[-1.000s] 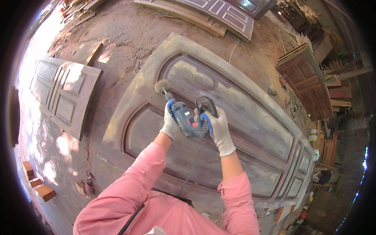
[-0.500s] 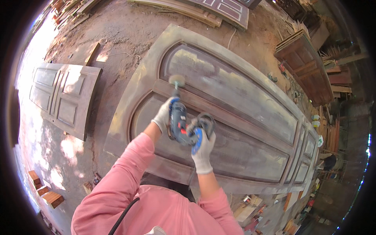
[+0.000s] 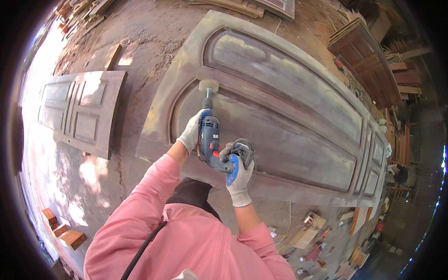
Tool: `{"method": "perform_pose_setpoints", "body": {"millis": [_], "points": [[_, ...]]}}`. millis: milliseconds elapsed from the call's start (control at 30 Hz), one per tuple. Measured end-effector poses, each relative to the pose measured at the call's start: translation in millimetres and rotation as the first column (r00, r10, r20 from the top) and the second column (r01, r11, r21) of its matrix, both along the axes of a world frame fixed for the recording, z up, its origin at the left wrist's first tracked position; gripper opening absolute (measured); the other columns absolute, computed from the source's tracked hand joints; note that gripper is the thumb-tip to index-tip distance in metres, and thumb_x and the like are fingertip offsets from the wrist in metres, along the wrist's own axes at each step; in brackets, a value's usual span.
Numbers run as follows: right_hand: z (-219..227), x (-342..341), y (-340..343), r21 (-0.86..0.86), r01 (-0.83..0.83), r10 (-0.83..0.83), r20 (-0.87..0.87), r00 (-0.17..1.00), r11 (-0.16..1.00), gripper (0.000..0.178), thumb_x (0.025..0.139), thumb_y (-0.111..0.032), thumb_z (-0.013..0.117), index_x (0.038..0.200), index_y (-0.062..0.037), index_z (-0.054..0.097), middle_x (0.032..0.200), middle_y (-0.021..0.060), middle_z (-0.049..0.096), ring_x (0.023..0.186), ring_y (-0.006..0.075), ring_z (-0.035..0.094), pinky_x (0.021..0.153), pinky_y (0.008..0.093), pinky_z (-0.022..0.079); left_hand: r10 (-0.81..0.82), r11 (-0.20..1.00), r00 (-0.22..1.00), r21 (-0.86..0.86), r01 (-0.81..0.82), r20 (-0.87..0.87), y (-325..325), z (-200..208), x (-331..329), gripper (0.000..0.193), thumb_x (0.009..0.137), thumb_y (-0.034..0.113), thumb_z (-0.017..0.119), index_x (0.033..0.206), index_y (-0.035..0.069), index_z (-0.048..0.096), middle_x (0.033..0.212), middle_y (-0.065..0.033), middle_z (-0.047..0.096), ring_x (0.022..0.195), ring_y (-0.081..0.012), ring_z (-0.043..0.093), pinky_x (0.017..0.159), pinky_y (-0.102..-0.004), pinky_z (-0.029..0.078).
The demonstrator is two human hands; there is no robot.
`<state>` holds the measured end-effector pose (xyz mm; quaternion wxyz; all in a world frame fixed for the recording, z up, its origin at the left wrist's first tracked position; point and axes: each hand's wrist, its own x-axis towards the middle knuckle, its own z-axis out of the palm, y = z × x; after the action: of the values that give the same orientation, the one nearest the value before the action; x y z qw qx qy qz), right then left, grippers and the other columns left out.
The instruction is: The person uses a handheld electric sander to sand the surface of a large wooden door. They move the sander systematically across the panels and frame of the door, covering both flat and recessed areas.
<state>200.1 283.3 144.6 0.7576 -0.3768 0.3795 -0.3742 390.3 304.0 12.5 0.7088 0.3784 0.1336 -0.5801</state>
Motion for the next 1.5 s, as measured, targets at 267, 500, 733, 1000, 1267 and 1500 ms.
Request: {"method": "perform_pose_setpoints", "body": {"millis": [267,500,733,1000,1267,1500], "points": [[-2,-43,105,0.038,0.062,-0.064,0.065,0.996,0.997,0.029,0.086,-0.001,0.056,0.114,0.0022,0.060,0.099,0.0158,0.066,0.084,0.0267,0.064,0.082,0.0433,0.054,-0.105,0.993,0.994,0.049,0.105,-0.001,86,12,-35,0.033,0.091,0.035,0.067,0.105,0.005,0.063,0.081,-0.0057,0.065,0.062,-0.0176,0.063,0.059,-0.0332,0.054],[7,-93,227,0.017,0.202,-0.202,0.002,0.979,0.979,0.029,0.088,0.000,0.054,0.117,0.0004,0.058,0.103,0.0142,0.064,0.090,0.0279,0.064,0.084,0.0451,0.054,-0.252,0.963,0.967,0.108,0.247,0.029,172,30,-83,0.028,0.093,0.030,0.067,0.106,0.006,0.065,0.080,-0.0029,0.064,0.065,-0.0150,0.063,0.061,-0.0312,0.054],[18,-61,275,0.099,0.285,-0.277,-0.090,0.957,0.953,0.024,0.087,-0.003,0.053,0.110,0.0008,0.059,0.095,0.0141,0.065,0.085,0.0249,0.062,0.082,0.0376,0.052,-0.282,0.944,0.959,0.180,0.278,-0.004,214,36,-59,0.030,0.091,0.030,0.070,0.106,0.005,0.063,0.079,-0.0043,0.065,0.063,-0.0159,0.063,0.059,-0.0310,0.053],[7,7,343,0.147,0.501,-0.496,-0.068,0.866,0.853,0.028,0.087,-0.004,0.055,0.114,0.0022,0.061,0.098,0.0146,0.066,0.088,0.0252,0.062,0.082,0.0386,0.052,-0.473,0.870,0.880,0.135,0.474,-0.038,230,41,0,0.030,0.090,0.028,0.071,0.108,0.005,0.062,0.081,-0.0063,0.065,0.066,-0.0179,0.065,0.060,-0.0329,0.054],[8,99,387,0.114,0.612,-0.598,-0.136,0.790,0.783,0.032,0.088,-0.005,0.058,0.118,0.0036,0.060,0.103,0.0165,0.067,0.091,0.0264,0.064,0.084,0.0389,0.052,-0.700,0.707,0.714,0.145,0.692,0.006,240,30,82,0.028,0.096,0.030,0.065,0.108,0.005,0.062,0.080,-0.0060,0.066,0.066,-0.0189,0.066,0.061,-0.0347,0.056],[13,136,434,0.102,0.709,-0.711,-0.025,0.703,0.697,0.031,0.092,-0.001,0.055,0.123,0.0003,0.056,0.112,0.0150,0.065,0.098,0.0234,0.064,0.088,0.0381,0.052,-0.816,0.575,0.577,0.169,0.801,0.041,254,41,93,0.029,0.095,0.031,0.065,0.108,0.005,0.063,0.084,-0.0061,0.066,0.070,-0.0164,0.065,0.063,-0.0341,0.056]]}}
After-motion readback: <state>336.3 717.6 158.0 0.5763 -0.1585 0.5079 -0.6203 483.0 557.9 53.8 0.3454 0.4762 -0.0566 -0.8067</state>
